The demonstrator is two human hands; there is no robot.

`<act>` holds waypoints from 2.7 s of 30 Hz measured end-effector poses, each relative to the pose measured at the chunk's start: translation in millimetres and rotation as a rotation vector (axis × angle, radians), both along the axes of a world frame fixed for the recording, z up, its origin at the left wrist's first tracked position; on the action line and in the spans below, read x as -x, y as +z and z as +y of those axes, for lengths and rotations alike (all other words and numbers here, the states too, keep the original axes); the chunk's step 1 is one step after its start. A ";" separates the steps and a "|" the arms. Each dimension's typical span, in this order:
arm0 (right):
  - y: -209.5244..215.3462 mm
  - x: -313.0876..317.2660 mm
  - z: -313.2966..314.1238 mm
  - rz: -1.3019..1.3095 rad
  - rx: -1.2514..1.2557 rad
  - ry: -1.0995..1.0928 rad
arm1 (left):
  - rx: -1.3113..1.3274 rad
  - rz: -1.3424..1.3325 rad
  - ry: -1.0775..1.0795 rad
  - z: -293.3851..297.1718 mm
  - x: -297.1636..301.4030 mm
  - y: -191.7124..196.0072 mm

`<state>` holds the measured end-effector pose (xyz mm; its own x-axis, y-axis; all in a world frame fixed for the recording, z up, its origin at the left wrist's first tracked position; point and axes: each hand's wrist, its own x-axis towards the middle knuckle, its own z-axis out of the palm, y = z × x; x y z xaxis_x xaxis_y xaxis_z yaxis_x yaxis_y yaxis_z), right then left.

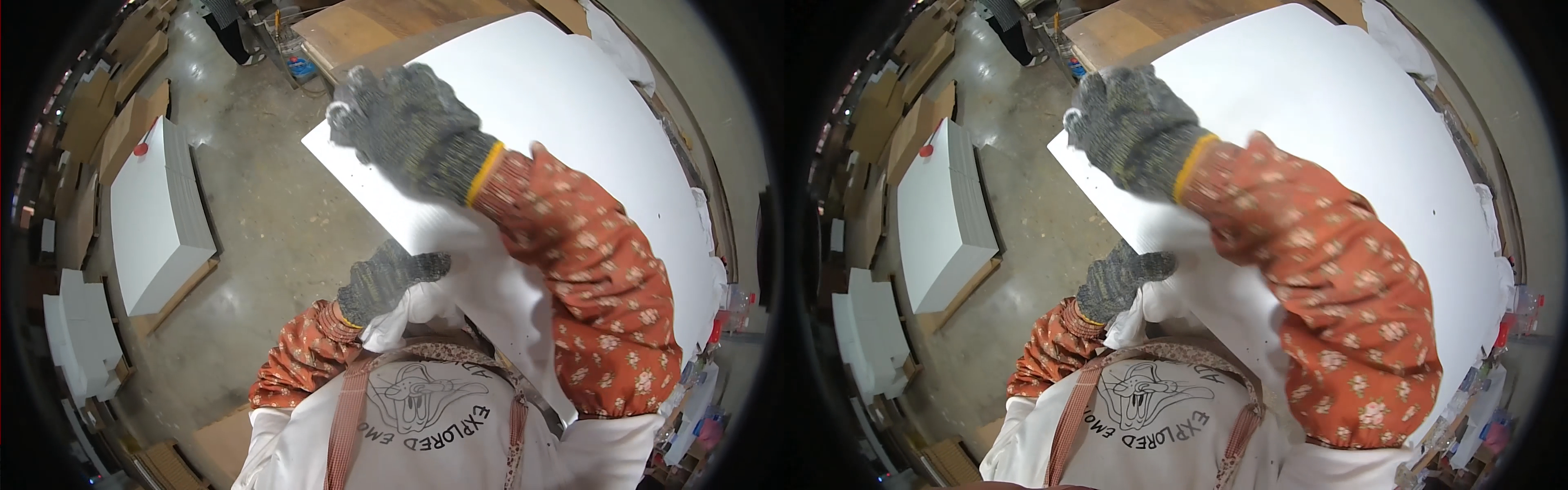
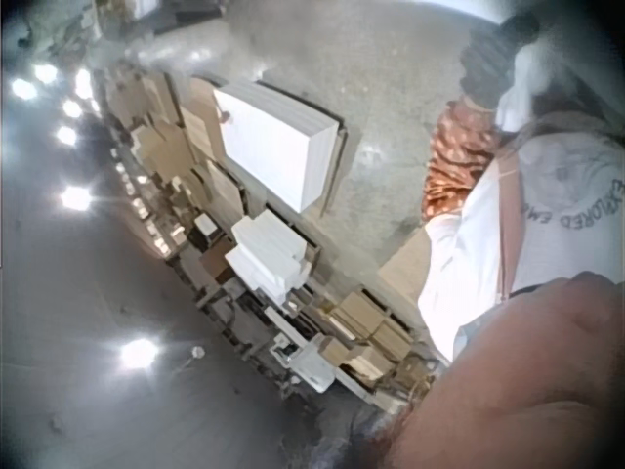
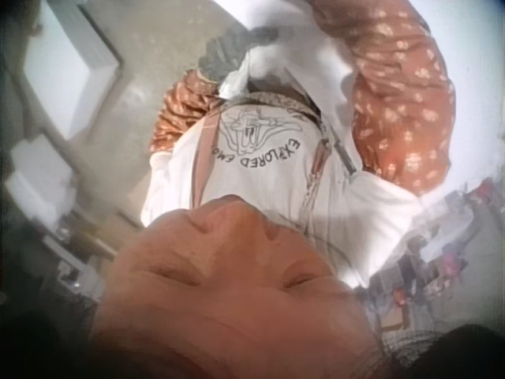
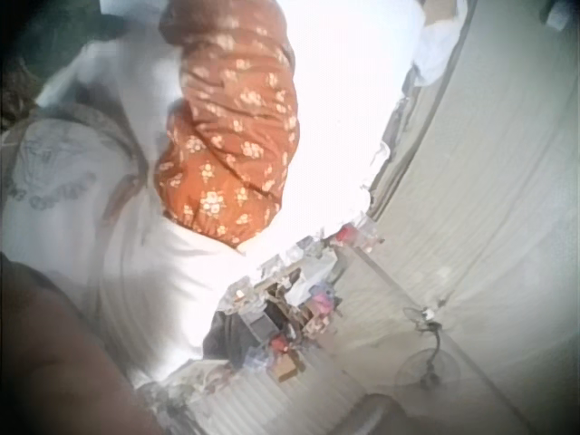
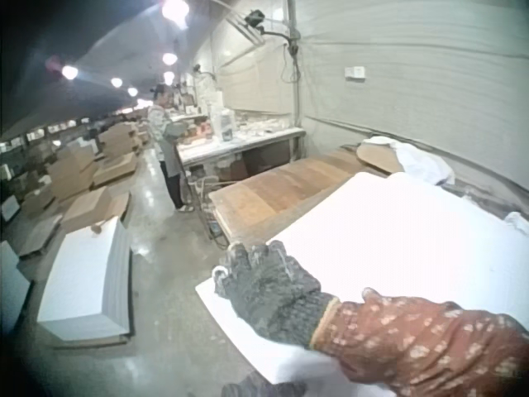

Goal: The person applies a substance to the edges of wood panels using a tool and wipes the surfaces with a cloth and a sponge.

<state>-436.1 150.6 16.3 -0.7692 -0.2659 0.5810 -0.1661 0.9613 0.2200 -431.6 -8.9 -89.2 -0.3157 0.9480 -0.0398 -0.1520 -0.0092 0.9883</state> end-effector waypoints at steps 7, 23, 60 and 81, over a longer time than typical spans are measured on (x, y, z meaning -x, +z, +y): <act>-12.6 -0.3 -9.3 0.026 -0.070 -0.007 | 0.019 0.545 0.033 -17.7 10.1 -34.9; 12.0 -204.3 52.9 -0.009 -0.117 -0.817 | -0.498 0.096 0.269 -56.4 47.2 81.2; -183.0 -685.6 -160.0 0.300 0.294 -2.172 | -0.515 1.513 -0.064 85.4 -54.2 70.4; -157.1 -769.7 -191.9 1.158 -0.128 -2.041 | -0.020 1.262 -0.452 97.2 -64.2 149.2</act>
<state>333.6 -41.3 -140.8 0.5171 0.0708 0.8530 0.8130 -0.3523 -0.4636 -367.4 88.4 60.0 0.2133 0.9751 0.0599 0.8641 -0.2169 0.4543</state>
